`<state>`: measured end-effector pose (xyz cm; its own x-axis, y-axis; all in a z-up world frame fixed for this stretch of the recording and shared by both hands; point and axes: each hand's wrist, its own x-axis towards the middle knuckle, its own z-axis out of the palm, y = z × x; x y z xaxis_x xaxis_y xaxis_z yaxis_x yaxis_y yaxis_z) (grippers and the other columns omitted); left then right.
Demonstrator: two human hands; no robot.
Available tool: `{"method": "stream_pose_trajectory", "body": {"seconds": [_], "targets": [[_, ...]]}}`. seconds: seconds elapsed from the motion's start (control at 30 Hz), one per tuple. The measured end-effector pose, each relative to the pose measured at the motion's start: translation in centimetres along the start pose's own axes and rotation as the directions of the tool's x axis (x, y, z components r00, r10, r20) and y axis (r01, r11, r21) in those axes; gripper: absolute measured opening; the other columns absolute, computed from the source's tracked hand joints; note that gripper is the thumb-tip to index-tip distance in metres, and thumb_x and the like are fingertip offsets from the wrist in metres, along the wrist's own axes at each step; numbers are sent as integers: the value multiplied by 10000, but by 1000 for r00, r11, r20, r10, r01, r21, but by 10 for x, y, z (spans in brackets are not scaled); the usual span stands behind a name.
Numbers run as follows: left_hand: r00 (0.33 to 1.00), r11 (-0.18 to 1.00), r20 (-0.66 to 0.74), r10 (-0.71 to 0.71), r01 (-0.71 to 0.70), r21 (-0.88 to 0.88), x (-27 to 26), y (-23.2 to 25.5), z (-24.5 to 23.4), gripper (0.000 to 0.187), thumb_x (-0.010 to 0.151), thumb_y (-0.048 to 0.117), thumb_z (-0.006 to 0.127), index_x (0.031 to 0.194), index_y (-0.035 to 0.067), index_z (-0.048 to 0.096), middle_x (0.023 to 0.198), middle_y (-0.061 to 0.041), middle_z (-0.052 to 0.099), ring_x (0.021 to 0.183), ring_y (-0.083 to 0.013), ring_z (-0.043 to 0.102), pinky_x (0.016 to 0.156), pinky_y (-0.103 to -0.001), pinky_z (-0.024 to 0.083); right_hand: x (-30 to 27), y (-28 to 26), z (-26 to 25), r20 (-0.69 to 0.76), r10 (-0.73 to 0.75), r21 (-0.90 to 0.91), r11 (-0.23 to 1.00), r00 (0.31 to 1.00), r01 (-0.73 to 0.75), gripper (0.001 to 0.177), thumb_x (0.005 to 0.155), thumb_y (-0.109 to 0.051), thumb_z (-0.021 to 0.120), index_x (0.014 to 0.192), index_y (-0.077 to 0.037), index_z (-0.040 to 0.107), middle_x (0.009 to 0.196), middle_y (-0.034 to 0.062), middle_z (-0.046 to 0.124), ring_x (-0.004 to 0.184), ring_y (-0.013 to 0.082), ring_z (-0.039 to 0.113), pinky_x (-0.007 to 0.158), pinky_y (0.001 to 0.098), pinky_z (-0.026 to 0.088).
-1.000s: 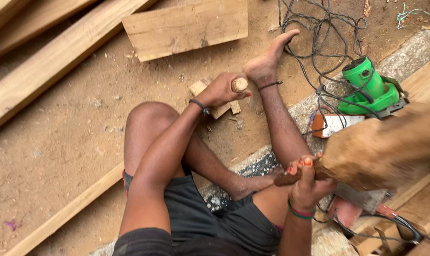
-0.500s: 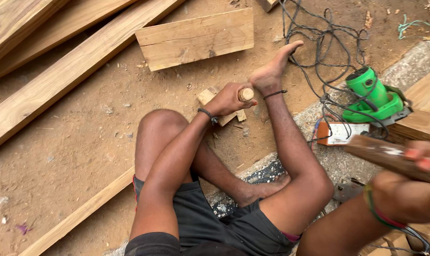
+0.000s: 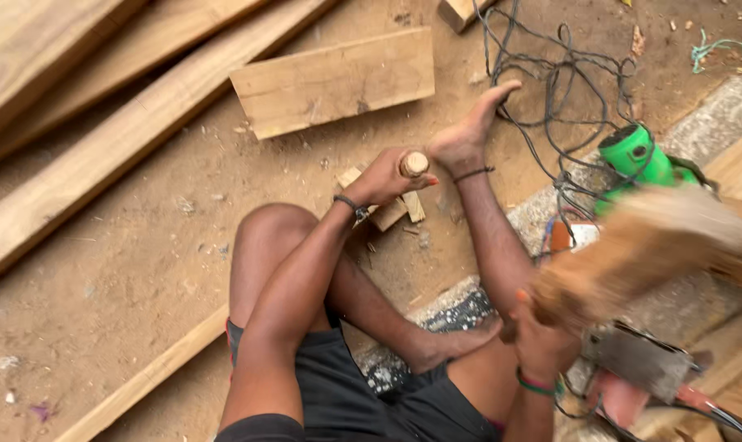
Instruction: The person is sitting on the floor, using a wooden mallet and a chisel to carve a small piece of wood. They repeatedly strike the chisel to shape the wood, occasionally adjusting their grip and the wood's position.
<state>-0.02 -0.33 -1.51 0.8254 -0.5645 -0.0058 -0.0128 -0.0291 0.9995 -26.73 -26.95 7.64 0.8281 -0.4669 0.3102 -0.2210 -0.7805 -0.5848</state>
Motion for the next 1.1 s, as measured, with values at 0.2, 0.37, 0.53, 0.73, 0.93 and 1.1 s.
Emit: {"method": "stream_pose_trajectory", "body": {"seconds": [0.2,0.37,0.53,0.73,0.93,1.1], "targets": [[996,996,-53,68,-71,-57,1,22,-36,283,881,307,845,881,133,622,822,30,672,777,-86,640,710,-265,543,-38,46,-20,190,477,711,536,858,-455,231,977,89,620,1130,-44,508,786,67,596,601,178,583,595,347,539],[988,968,-37,147,-136,209,-7,34,-30,320,896,292,870,868,100,615,819,-4,656,767,-130,621,694,-294,508,-43,80,-24,304,609,794,264,733,-548,201,982,57,601,1122,-46,499,812,61,574,600,173,556,568,348,508],[994,977,38,104,-109,186,-5,48,-11,295,881,282,856,879,89,633,760,-30,643,694,-152,585,633,-323,490,-34,101,-18,396,620,750,207,678,-628,218,974,46,608,1125,-82,515,780,50,549,577,166,537,551,355,499],[995,960,72,63,-80,268,7,41,-2,325,876,314,843,881,77,622,777,-54,666,706,-171,612,646,-356,498,-42,114,-15,488,533,667,284,691,-689,244,942,73,593,1128,-75,534,728,106,553,552,196,550,529,396,511],[992,958,115,54,-84,274,8,39,6,334,890,320,833,888,68,614,777,-77,666,701,-209,621,669,-359,508,-48,150,-18,528,498,744,118,688,-657,270,938,64,573,1159,-90,582,770,87,588,555,183,551,522,384,534],[995,953,87,52,-75,294,7,36,7,328,894,326,823,874,72,616,773,-79,683,702,-198,652,666,-344,525,-50,145,-21,546,485,766,41,683,-642,233,976,44,586,1177,-73,571,806,82,599,612,185,564,584,375,542]]}}
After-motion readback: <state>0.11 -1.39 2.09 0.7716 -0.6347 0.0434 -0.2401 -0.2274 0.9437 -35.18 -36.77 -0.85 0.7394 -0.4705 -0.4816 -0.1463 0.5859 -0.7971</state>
